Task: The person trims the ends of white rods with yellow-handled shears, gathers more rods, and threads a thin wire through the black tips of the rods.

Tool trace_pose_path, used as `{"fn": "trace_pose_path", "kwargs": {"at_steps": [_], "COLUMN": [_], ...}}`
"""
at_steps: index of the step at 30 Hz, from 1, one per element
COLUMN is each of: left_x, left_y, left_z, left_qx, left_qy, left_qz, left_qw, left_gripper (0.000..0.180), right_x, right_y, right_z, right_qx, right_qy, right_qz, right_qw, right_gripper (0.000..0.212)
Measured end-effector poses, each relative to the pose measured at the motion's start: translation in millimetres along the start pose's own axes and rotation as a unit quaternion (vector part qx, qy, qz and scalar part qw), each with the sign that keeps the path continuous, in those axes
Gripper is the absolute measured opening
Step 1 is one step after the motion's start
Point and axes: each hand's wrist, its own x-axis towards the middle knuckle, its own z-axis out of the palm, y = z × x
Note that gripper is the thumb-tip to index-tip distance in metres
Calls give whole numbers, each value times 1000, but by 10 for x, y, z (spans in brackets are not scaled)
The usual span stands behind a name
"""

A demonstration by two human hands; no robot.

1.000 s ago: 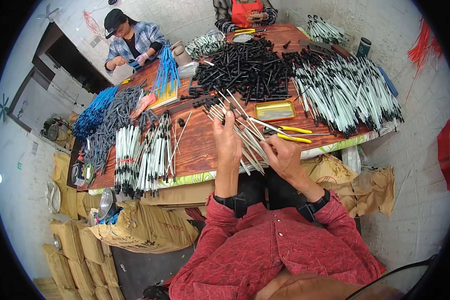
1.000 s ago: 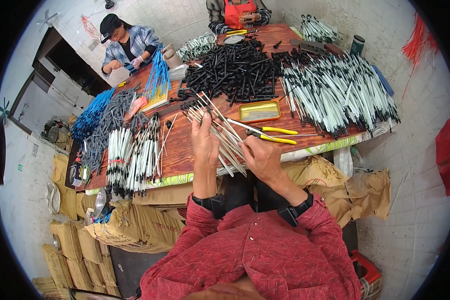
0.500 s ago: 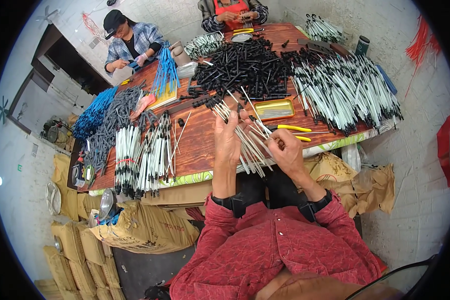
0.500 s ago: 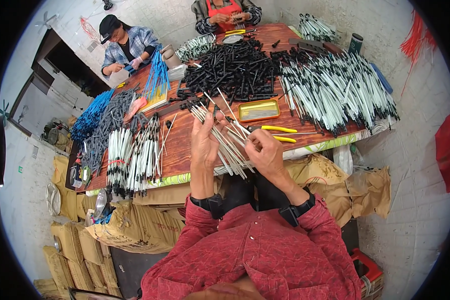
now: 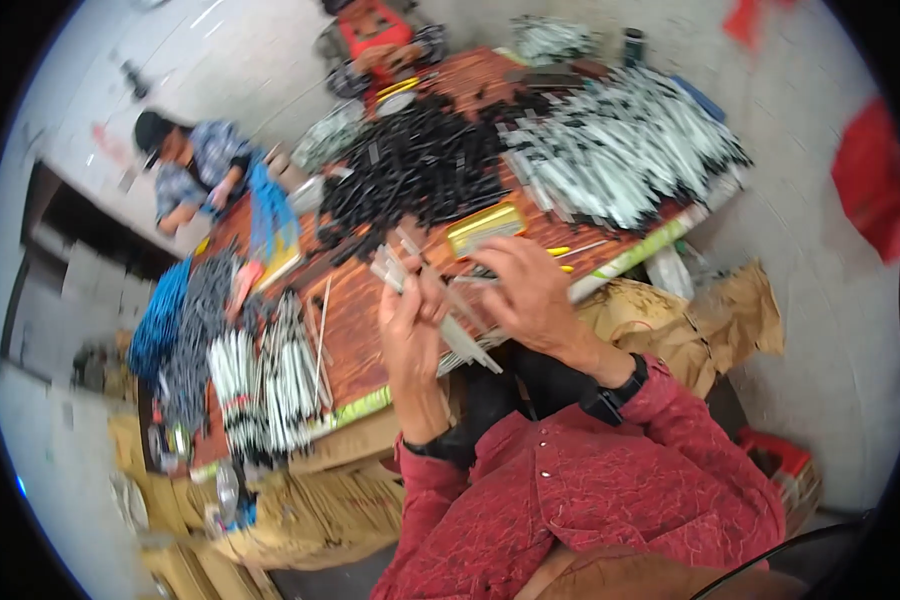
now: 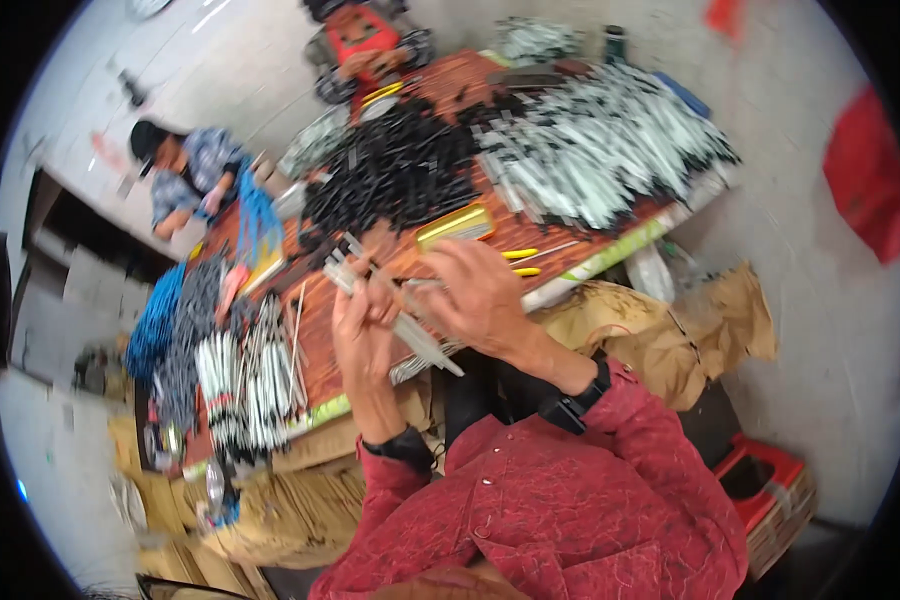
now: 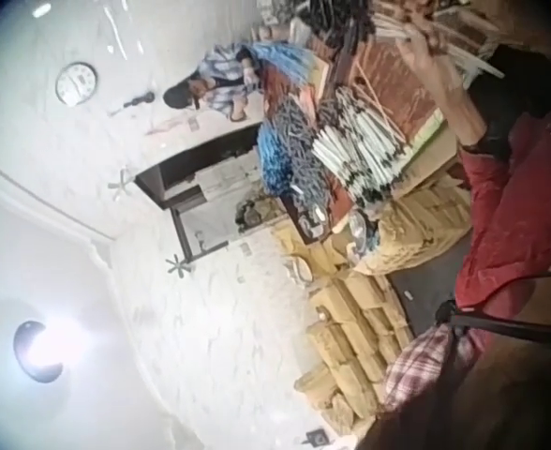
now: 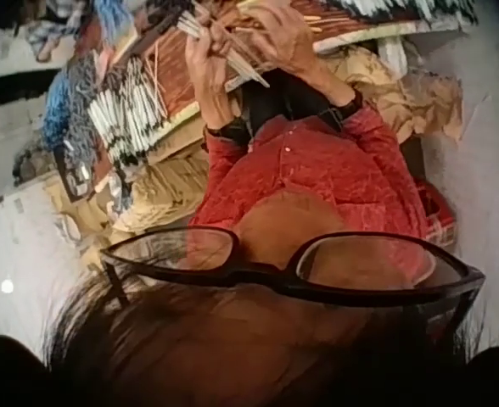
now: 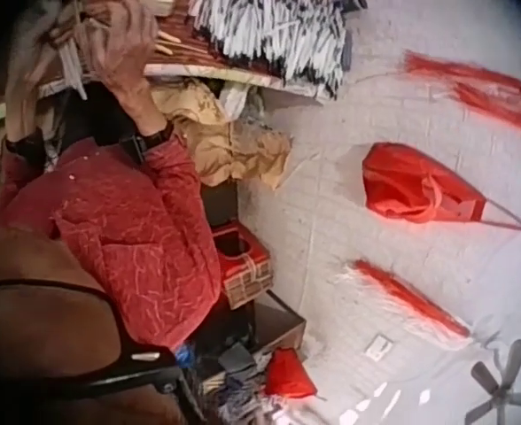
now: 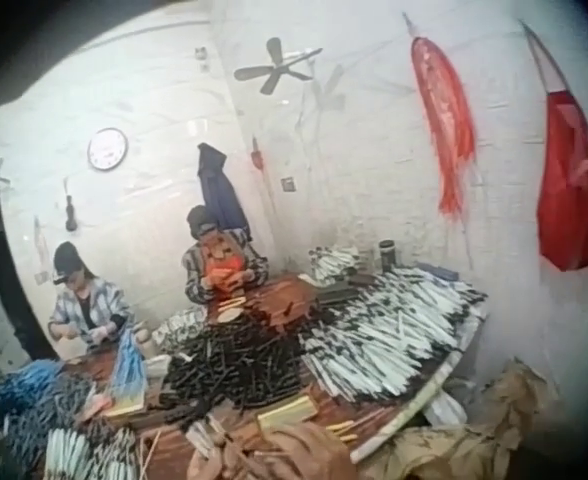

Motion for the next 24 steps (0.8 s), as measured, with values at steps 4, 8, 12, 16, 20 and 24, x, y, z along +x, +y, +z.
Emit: {"fn": "trace_pose_path", "kwargs": {"at_steps": [4,8,12,16,20,24], "left_x": [-65,41,171,314,507,574], "left_y": [25,-2,-107,-254,-328,-311], "left_z": [217,273,297,15,-143,-136], "left_qx": [-38,-65,-66,101,-1,-45], "left_qy": [-22,-46,-24,64,-31,-159], "left_qz": [-62,-31,-16,54,13,15], "left_qw": [997,996,997,991,999,986], "left_gripper": [17,15,16,16,12,11], "right_x": [-135,-208,-409,-479,-347,-233], "right_y": [2,71,188,596,932,724], "right_z": [180,147,205,31,-335,-302], "right_qx": [287,452,264,104,59,182], "right_qy": [-150,-236,-293,-350,-241,-244], "right_qz": [115,245,218,170,196,163], "right_qw": [939,824,893,915,949,938], "right_gripper": [42,40,32,26,18,15]}}
